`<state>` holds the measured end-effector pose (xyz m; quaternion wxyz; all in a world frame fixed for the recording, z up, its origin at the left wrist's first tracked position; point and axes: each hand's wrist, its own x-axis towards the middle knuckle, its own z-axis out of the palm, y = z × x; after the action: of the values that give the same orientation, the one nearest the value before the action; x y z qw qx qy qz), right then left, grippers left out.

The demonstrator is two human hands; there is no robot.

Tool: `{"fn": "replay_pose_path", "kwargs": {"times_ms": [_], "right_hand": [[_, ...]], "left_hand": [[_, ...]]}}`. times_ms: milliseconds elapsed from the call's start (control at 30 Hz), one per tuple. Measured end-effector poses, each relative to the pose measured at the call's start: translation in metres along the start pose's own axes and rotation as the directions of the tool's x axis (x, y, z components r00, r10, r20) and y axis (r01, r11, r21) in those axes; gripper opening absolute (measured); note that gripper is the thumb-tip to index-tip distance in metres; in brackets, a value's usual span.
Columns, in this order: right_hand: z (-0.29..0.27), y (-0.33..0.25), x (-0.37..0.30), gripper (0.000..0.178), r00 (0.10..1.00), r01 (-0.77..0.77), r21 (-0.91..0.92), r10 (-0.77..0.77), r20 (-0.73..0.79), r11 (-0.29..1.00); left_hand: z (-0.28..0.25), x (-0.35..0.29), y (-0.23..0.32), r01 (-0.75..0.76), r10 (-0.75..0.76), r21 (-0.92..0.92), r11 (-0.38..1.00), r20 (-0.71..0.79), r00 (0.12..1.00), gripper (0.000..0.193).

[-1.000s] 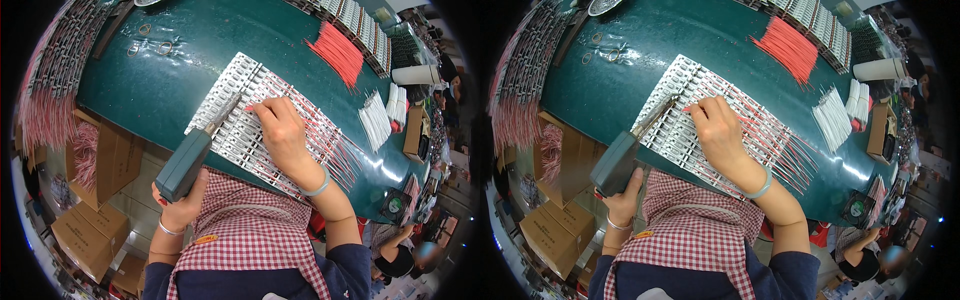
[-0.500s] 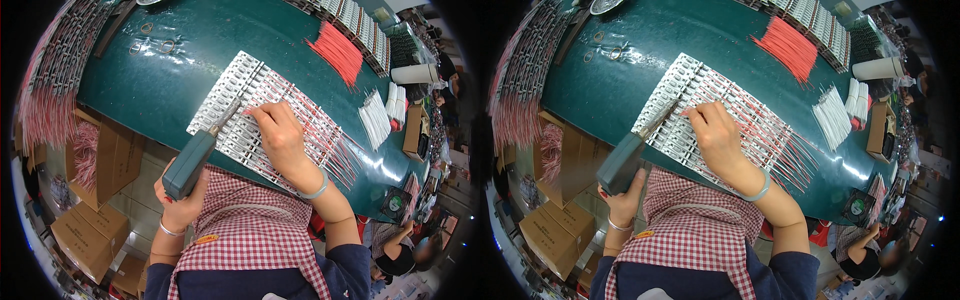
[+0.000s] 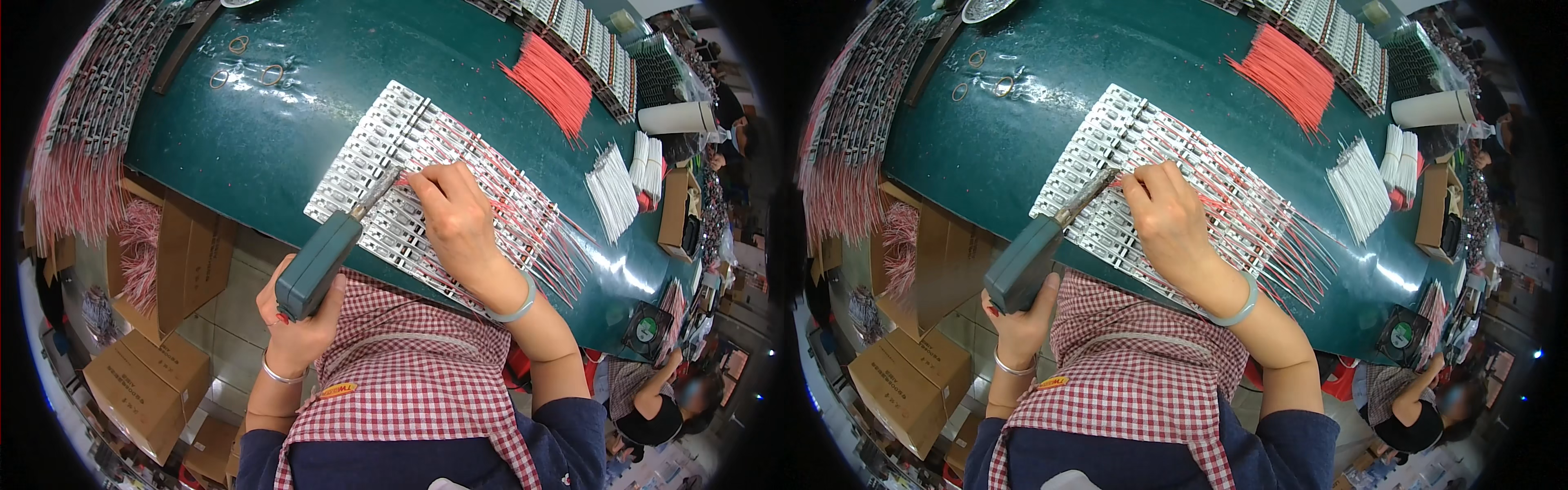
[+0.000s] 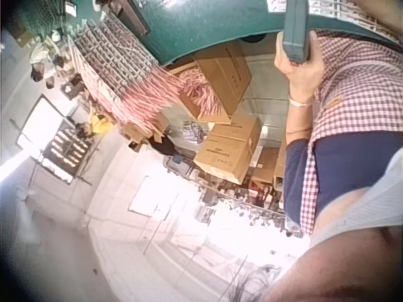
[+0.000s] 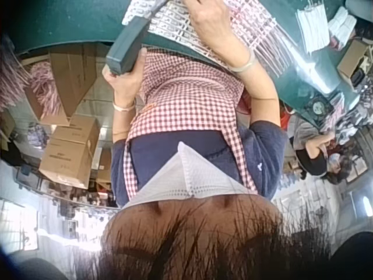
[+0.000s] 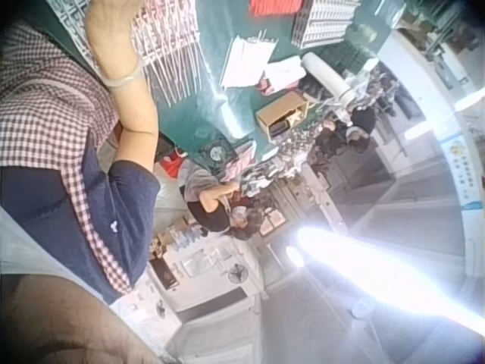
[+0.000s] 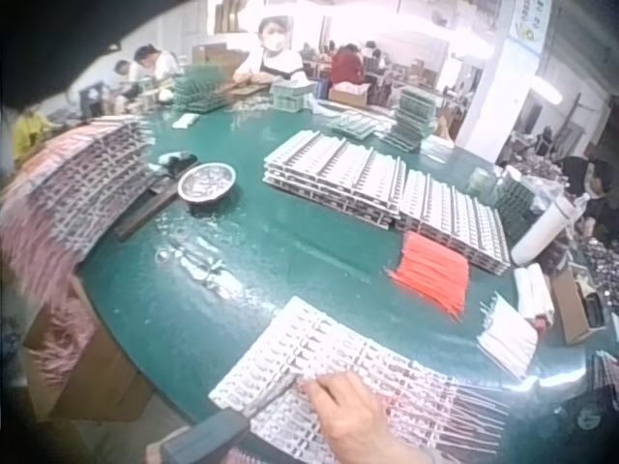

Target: The person uses a soldering iron to attach red and white wires to a grid of LED strips on a green workbench. They repeatedly pick up individual wires, place them onto the LED contacts, and apply heat to secure them. The process is repetitive, focusing on one wire at a time.

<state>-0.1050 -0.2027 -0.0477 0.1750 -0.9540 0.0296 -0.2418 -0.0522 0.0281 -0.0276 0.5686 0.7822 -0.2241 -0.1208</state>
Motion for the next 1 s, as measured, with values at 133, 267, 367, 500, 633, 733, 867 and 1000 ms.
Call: {"fn": "replay_pose_path", "kwargs": {"times_ms": [133,267,367,500,633,733,867,1000], "right_hand": [[0.001,0.0,0.0,0.025,1.0,0.0,-0.013,0.0,-0.003,1.0],[0.001,-0.001,0.0,0.025,1.0,0.001,-0.009,-0.001,0.002,1.0],[0.002,0.0,0.0,0.025,1.0,0.009,-0.022,-0.009,-0.007,1.0],[0.003,0.001,-0.001,0.025,1.0,0.002,-0.018,-0.002,-0.011,1.0],[0.0,-0.001,0.001,0.026,0.999,0.006,-0.023,-0.007,-0.036,1.0],[-0.004,-0.008,-0.002,0.026,0.999,0.0,-0.008,0.0,-0.04,1.0],[0.0,-0.011,-0.006,0.027,1.0,-0.009,0.006,0.009,-0.028,1.0],[0.0,-0.011,-0.005,0.028,1.0,-0.004,0.0,0.004,-0.015,1.0]], "left_hand": [[-0.001,0.001,0.001,-0.018,0.018,0.033,0.999,0.005,1.0,0.018],[-0.001,-0.004,-0.003,-0.049,0.05,0.023,0.999,-0.049,0.998,0.019],[-0.001,-0.008,-0.006,-0.056,0.055,-0.011,0.998,-0.081,0.995,0.02],[-0.006,-0.01,-0.006,-0.07,0.069,-0.003,0.998,-0.063,0.996,0.02],[-0.007,-0.012,-0.006,-0.067,0.067,0.01,0.998,-0.067,0.995,0.021],[-0.008,-0.014,-0.007,-0.071,0.073,0.027,0.997,-0.07,0.995,0.022],[-0.007,-0.013,-0.004,-0.058,0.058,0.0,0.998,-0.073,0.996,0.023],[-0.009,-0.012,-0.002,-0.077,0.078,0.043,0.996,-0.033,0.996,0.023]]}}
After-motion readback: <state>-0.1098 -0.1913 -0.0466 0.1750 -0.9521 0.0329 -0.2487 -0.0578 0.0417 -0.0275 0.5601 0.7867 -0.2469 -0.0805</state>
